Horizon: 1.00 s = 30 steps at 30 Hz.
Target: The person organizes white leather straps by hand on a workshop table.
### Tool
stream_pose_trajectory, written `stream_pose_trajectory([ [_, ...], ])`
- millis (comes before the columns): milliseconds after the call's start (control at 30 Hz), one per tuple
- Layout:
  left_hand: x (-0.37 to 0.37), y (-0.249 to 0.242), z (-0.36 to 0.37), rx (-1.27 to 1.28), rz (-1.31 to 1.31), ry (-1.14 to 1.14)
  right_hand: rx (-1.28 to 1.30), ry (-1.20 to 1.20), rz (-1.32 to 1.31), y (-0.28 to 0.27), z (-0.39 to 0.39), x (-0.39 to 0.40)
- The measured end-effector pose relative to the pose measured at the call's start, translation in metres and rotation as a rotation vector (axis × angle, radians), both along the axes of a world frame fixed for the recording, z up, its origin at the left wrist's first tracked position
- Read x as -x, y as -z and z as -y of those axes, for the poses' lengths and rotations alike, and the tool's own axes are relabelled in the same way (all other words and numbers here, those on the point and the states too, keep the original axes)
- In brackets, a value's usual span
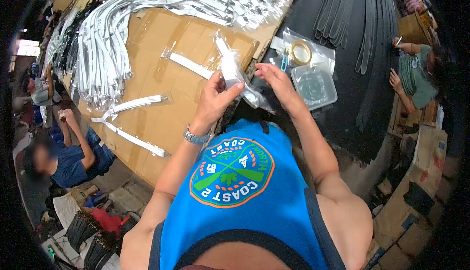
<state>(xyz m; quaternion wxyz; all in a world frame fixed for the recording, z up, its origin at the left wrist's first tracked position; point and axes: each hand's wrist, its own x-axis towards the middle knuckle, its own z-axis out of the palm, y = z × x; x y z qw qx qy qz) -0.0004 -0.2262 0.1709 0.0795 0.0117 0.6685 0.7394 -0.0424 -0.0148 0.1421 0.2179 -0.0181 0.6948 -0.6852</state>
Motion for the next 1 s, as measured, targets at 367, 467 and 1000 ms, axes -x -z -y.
stream_pose_trajectory([
  [367, -0.008, -0.085, 0.029, -0.054, -0.17, -0.166, -0.163, -0.091, -0.255, 0.011, 0.032, 0.021],
  [467, 0.002, -0.122, 0.05, 0.06, -0.298, -0.231, -0.135, -0.082, -0.291, 0.02, 0.032, 0.026],
  [1000, 0.067, -0.299, 0.052, 0.255, -0.709, -0.064, 0.103, -0.081, -1.347, -0.291, 0.108, 0.107],
])
